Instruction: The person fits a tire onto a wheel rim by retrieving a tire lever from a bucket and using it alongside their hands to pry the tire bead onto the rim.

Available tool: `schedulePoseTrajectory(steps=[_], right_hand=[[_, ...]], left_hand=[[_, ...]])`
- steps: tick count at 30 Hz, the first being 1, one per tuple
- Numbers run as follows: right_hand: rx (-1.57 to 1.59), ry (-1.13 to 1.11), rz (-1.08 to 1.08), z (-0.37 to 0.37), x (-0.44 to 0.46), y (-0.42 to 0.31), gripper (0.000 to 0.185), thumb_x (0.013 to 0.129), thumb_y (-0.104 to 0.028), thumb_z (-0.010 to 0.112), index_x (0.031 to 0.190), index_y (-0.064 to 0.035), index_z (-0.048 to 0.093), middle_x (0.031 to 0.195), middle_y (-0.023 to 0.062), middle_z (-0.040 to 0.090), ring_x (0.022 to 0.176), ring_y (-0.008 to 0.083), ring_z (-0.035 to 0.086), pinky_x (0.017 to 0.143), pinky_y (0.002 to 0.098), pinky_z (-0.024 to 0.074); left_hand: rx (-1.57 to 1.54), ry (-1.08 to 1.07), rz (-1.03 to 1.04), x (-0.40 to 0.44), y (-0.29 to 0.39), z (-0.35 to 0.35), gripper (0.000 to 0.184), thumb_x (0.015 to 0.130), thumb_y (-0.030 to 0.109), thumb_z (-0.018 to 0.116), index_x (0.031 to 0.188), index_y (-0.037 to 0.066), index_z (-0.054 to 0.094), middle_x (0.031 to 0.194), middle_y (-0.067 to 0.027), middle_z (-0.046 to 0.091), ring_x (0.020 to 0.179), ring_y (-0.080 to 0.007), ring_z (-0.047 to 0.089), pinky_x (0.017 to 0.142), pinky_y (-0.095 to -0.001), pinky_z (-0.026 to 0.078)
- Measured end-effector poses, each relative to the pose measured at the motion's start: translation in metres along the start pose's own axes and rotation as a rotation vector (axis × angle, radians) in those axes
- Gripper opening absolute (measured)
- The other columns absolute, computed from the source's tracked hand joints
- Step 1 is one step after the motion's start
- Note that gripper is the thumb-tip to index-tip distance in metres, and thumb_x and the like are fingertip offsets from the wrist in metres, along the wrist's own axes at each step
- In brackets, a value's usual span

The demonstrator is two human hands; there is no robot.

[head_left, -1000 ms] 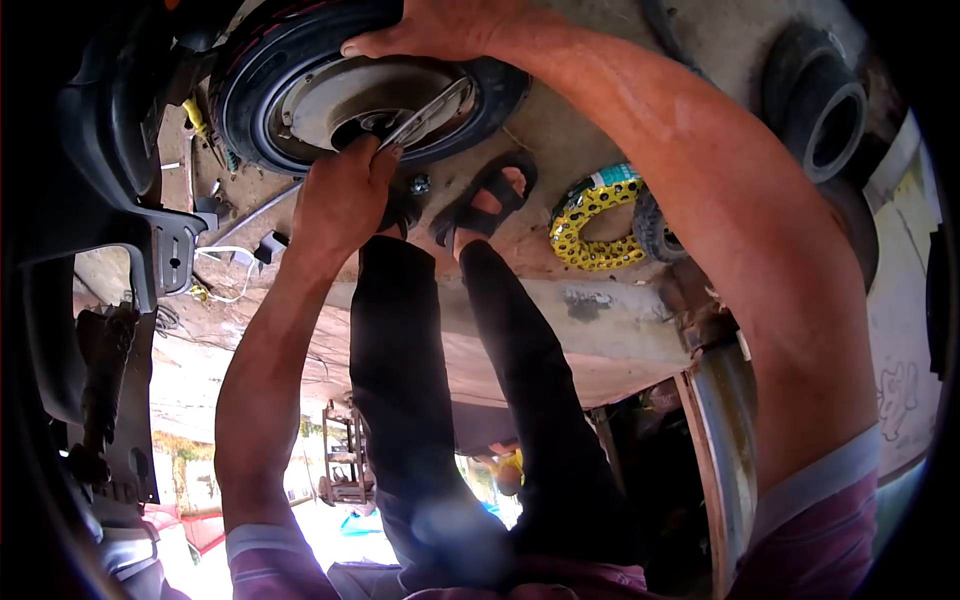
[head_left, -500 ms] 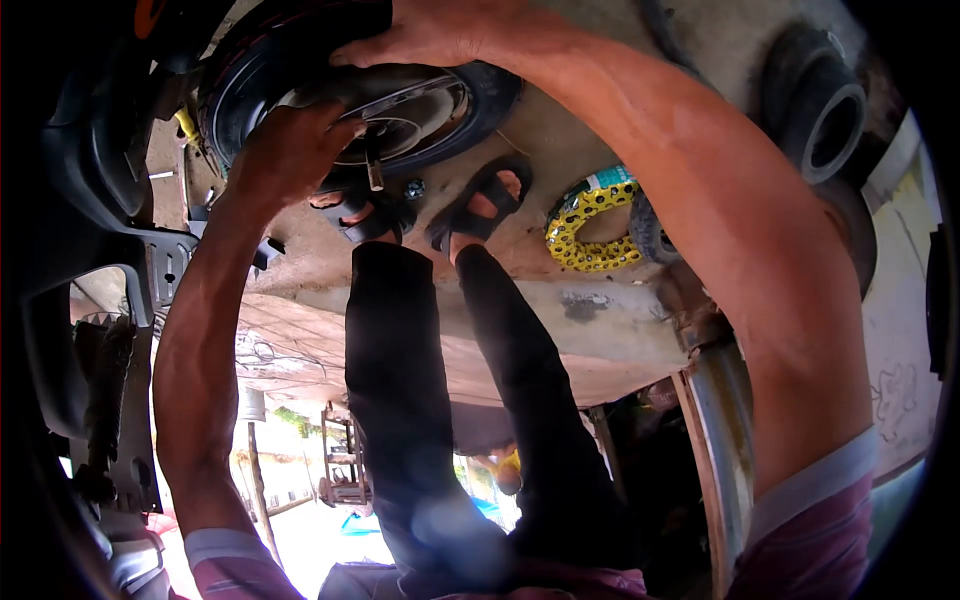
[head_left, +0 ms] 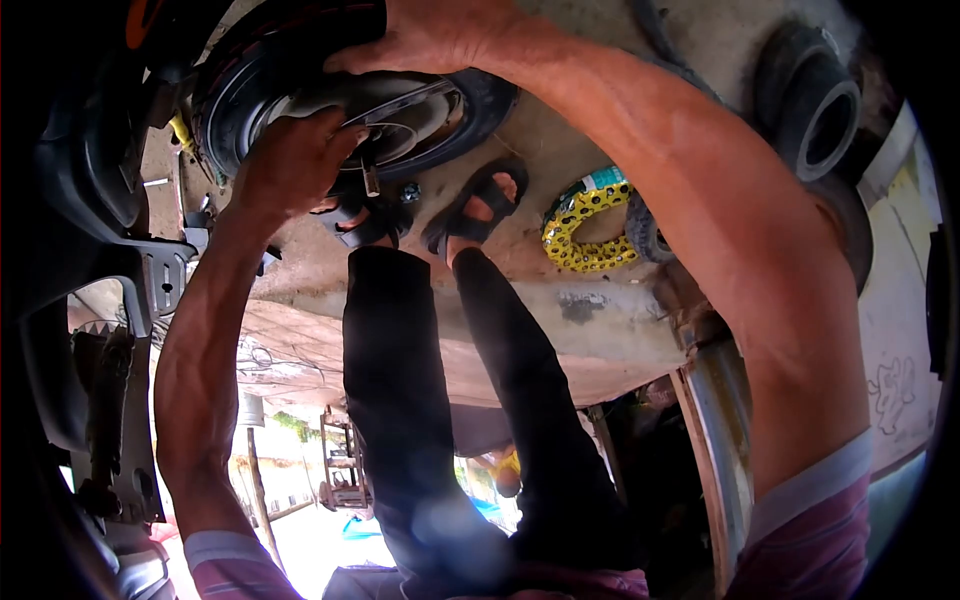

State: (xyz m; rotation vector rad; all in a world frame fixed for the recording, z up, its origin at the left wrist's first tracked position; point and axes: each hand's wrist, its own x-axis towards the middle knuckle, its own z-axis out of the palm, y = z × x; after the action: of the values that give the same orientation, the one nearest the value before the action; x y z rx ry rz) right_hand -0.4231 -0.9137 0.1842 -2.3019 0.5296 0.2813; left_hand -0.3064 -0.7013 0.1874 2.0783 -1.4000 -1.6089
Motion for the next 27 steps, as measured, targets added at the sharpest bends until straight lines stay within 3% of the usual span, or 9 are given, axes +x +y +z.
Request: schedulePoseTrajectory(steps=[4,5,6,9,13,16,20,23,27], right_hand=[[0.019,0.116,-0.043,0.003,-0.001,0.002,0.077,0.074,-0.047,0.083,0.123,0.0032,0.053,0.108,0.0262,0.067,0.098,0.0429,0.067,0.084,0.0495,0.0557],[0.029,0.163,-0.059,0.004,0.0,0.003,0.077,0.074,-0.047,0.084,0.122,0.0031,0.053,0.107,0.0264,0.068,0.096,0.0432,0.067,0.083,0.0496,0.0558],[0.04,0.139,-0.05,0.001,0.001,0.003,0.077,0.073,-0.048,0.084,0.122,0.0033,0.053,0.105,0.0264,0.068,0.095,0.0432,0.068,0.082,0.0498,0.0559],[0.05,0.077,-0.023,-0.004,-0.004,0.004,0.079,0.072,-0.05,0.084,0.12,0.0039,0.053,0.102,0.0262,0.069,0.091,0.0429,0.068,0.08,0.05,0.0561],[0.053,0.09,-0.049,-0.005,0.0,0.006,0.081,0.071,-0.054,0.084,0.119,0.0046,0.054,0.1,0.0257,0.069,0.09,0.0421,0.069,0.079,0.0493,0.0565],[0.001,0.078,-0.035,-0.004,0.001,0.005,0.08,0.072,-0.054,0.083,0.119,0.0043,0.055,0.102,0.0251,0.069,0.091,0.0418,0.069,0.079,0.0486,0.0569],[-0.06,0.052,-0.015,-0.007,0.004,0.006,0.079,0.074,-0.055,0.082,0.119,0.0037,0.056,0.103,0.0243,0.069,0.092,0.0409,0.069,0.08,0.0487,0.0572],[-0.071,0.137,-0.046,0.001,0.001,0.011,0.079,0.075,-0.055,0.081,0.121,0.0032,0.055,0.105,0.0239,0.069,0.092,0.0407,0.069,0.08,0.0486,0.0576],[-0.079,0.127,-0.029,0.004,0.0,0.011,0.079,0.075,-0.053,0.082,0.124,0.003,0.054,0.103,0.0232,0.068,0.09,0.0402,0.068,0.079,0.0483,0.0577]], left_hand=[[-0.281,-0.07,-0.297,-0.017,0.042,0.027,0.034,0.103,0.03,0.056,0.093,-0.001,0.066,0.082,-0.0277,0.066,0.081,-0.0465,0.066,0.074,-0.0504,0.05],[-0.404,-0.031,-0.301,-0.022,0.047,0.046,0.039,0.104,0.035,0.056,0.091,-0.001,0.064,0.067,-0.0114,0.059,0.058,-0.0184,0.057,0.057,-0.037,0.046],[-0.563,0.032,-0.373,-0.025,0.062,0.061,0.04,0.104,0.036,0.056,0.088,0.0,0.062,0.062,-0.0073,0.054,0.052,-0.0157,0.052,0.05,-0.034,0.04],[-1.05,-0.127,-0.685,-0.015,0.113,0.078,0.036,0.106,0.037,0.051,0.085,0.008,0.056,0.057,0.0027,0.04,0.042,-0.009,0.029,0.04,-0.0272,0.022],[-1.557,-0.22,-0.978,-0.001,0.158,0.074,0.038,0.108,0.038,0.044,0.083,0.011,0.053,0.056,0.0045,0.035,0.042,-0.0078,0.022,0.041,-0.0285,0.019],[-1.662,-0.181,-1.085,0.011,0.177,0.075,0.039,0.108,0.038,0.044,0.081,0.012,0.053,0.056,0.0052,0.033,0.043,-0.0085,0.02,0.043,-0.0289,0.017],[-1.912,-0.157,-1.057,0.031,0.201,0.08,0.035,0.108,0.039,0.045,0.089,0.011,0.053,0.058,0.0014,0.04,0.044,-0.0112,0.027,0.044,-0.0315,0.023],[-2.438,0.0,-0.638,0.072,0.221,0.121,0.03,0.108,0.037,0.046,0.095,0.011,0.053,0.077,-0.003,0.051,0.061,-0.0164,0.043,0.054,-0.0372,0.037],[-2.439,0.174,-0.371,0.107,0.235,0.174,0.028,0.106,0.037,0.049,0.099,0.01,0.055,0.084,-0.0044,0.054,0.068,-0.0189,0.048,0.059,-0.0375,0.04]])
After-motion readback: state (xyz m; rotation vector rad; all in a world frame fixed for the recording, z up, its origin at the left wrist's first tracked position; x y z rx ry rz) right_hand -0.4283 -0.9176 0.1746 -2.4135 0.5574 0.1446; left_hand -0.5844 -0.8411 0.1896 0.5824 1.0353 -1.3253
